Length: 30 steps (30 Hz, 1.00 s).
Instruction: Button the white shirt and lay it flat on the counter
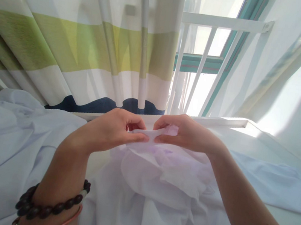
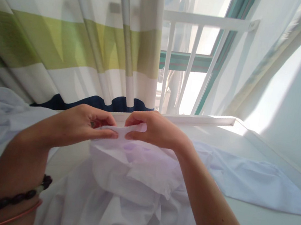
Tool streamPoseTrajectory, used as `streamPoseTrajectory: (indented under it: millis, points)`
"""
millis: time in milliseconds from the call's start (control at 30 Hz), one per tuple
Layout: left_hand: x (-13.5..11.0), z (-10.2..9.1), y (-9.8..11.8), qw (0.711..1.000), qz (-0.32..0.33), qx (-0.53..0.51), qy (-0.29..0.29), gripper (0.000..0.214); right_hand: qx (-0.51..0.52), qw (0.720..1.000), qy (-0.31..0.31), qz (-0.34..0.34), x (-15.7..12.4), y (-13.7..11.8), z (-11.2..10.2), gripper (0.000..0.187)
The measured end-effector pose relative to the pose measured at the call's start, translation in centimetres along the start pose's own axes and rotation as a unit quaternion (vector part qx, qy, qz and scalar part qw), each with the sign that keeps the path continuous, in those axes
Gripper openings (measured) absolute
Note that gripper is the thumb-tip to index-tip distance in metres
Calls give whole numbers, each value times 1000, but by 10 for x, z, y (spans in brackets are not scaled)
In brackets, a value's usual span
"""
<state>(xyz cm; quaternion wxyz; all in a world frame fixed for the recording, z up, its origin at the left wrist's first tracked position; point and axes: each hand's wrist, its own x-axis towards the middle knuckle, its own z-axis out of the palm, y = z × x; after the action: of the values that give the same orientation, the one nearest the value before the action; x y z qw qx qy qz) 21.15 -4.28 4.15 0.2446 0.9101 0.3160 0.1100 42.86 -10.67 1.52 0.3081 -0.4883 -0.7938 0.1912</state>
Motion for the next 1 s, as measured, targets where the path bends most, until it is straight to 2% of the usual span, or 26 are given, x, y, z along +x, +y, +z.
streamPoseTrajectory:
  millis: [100, 200, 333, 433, 533, 633, 767, 867, 1000]
  points:
    - [2, 1, -1, 999, -2, 20, 41, 31, 44, 999, -3, 5, 0, 0, -3, 18]
    - [4, 2, -1, 997, 0, 24, 67, 37, 31, 999, -7, 5, -1, -1, -6, 23]
    - [1, 1, -4, 998, -9, 15, 53, 36, 15, 1000, 8, 3, -2, -1, -6, 23]
    - [-5, -3, -11, 999, -34, -12, 11, 33, 11, 1000, 18, 22, -3, 4, -8, 22]
    - [-12, -9, -16, 995, -78, -50, -42, 45, 15, 999, 12, 40, -3, 7, -10, 23]
    - [-14, -11, -15, 991, -88, -80, -61, 53, 28, 999, 3, 38, -3, 8, -10, 23]
    - [-8, -7, -11, 993, -51, -92, -55, 50, 55, 998, -18, 26, -3, 7, -8, 24]
    - [-3, -4, -10, 994, -41, -88, -42, 41, 59, 997, -35, 28, -3, 5, -7, 32]
    - [-4, -7, -13, 997, -58, -51, -7, 35, -6, 991, -92, 94, -3, 6, -7, 42]
